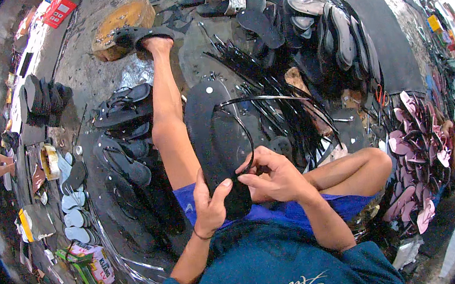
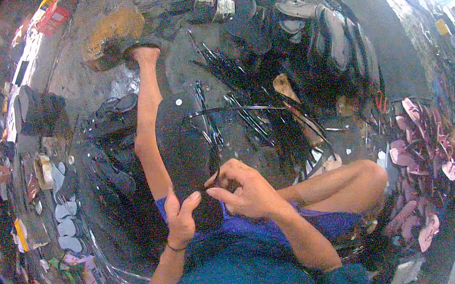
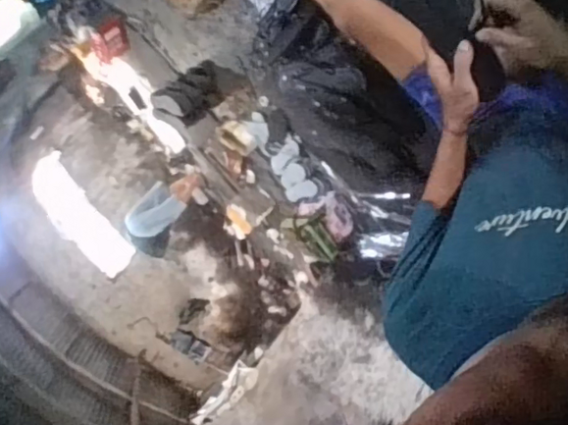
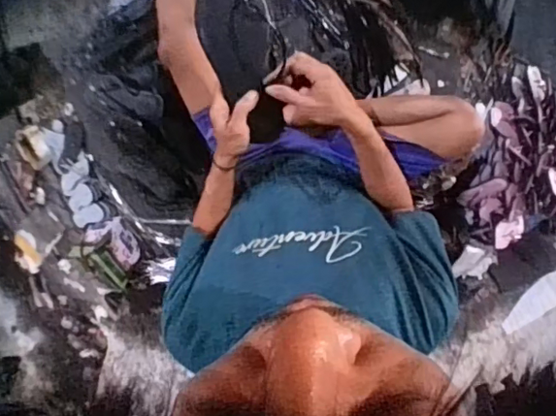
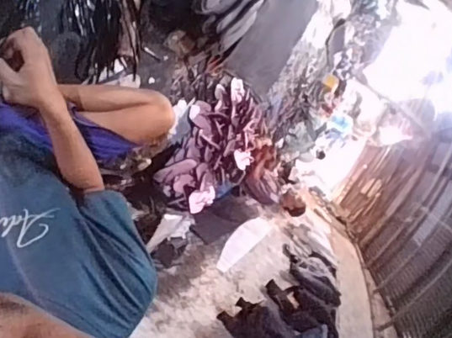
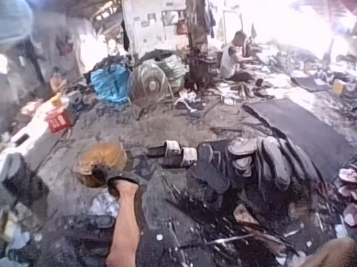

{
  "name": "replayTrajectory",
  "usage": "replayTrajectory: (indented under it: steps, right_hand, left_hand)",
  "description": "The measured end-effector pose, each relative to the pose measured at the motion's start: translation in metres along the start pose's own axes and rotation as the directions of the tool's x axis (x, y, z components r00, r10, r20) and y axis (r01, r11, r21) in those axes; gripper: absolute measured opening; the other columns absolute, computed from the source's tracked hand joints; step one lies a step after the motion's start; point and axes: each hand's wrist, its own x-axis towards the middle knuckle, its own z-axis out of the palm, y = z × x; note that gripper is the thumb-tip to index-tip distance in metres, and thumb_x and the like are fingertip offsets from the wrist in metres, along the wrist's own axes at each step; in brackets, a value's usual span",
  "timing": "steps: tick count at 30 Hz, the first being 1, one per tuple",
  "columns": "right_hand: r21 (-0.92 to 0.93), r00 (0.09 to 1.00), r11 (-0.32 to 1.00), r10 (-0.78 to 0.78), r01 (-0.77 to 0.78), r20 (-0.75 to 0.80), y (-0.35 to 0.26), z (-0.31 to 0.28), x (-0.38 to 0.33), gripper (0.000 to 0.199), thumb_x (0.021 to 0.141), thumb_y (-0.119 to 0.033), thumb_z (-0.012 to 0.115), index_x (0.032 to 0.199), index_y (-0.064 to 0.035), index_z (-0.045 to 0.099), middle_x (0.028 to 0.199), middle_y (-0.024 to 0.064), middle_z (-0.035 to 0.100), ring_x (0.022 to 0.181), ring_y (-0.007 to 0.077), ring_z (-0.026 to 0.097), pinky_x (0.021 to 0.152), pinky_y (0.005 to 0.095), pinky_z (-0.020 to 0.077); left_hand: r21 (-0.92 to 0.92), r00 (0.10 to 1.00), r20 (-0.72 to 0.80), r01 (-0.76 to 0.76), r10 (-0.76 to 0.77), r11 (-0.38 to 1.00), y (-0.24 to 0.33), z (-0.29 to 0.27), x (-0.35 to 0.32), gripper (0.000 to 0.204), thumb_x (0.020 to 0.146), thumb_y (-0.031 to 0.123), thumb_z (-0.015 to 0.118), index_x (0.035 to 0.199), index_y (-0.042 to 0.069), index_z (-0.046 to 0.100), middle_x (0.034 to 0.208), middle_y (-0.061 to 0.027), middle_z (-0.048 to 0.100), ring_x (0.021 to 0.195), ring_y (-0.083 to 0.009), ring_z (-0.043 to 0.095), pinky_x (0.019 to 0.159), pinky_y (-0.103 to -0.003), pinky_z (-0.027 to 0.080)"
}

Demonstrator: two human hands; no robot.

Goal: The person sits on the ground and assembles black sandals by threading straps through holes in the soles. They repeatedly pick up straps, thread them through the sole, and adjust the fit, working on multiple sandals in a cluttered outdoor area.

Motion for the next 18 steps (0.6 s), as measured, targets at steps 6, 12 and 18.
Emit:
replayTrajectory:
  steps: [6,12,18]
  right_hand:
    - [0.042,0.969,0.991,-0.114,0.126,-0.218,-0.004,-0.026,0.021,0.050,0.090,0.000,0.070,0.135,-0.0083,0.052,0.104,0.0064,0.064,0.093,0.0133,0.061,0.080,0.0309,0.0518]
    - [0.185,0.920,0.980,0.132,-0.066,-0.370,-0.010,-0.049,0.015,0.016,0.100,-0.014,0.063,0.103,-0.0004,0.071,0.093,0.0042,0.070,0.080,0.0150,0.065,0.075,0.0300,0.0539]
    - [0.799,0.806,0.562,0.359,0.216,-0.471,0.019,-0.047,0.013,0.029,0.103,-0.021,0.059,0.129,-0.0078,0.058,0.095,0.0019,0.064,0.086,0.0150,0.066,0.079,0.0355,0.0577]
  left_hand:
    - [0.544,0.865,0.447,-0.060,-0.229,0.837,0.045,-0.064,0.018,0.061,0.083,0.020,0.080,0.132,-0.005,0.053,0.121,-0.0142,0.063,0.112,-0.0211,0.060,0.099,-0.034,0.046]
    - [0.599,0.853,0.369,0.085,-0.369,0.796,0.065,-0.097,0.019,0.052,0.079,0.022,0.087,0.118,0.000,0.062,0.104,-0.0039,0.066,0.094,-0.0112,0.060,0.085,-0.028,0.049]
    - [0.346,0.992,-0.100,-0.038,0.077,0.937,0.049,-0.128,0.010,0.038,0.078,0.008,0.078,0.113,0.000,0.065,0.101,-0.0049,0.069,0.090,-0.0160,0.065,0.084,-0.031,0.052]
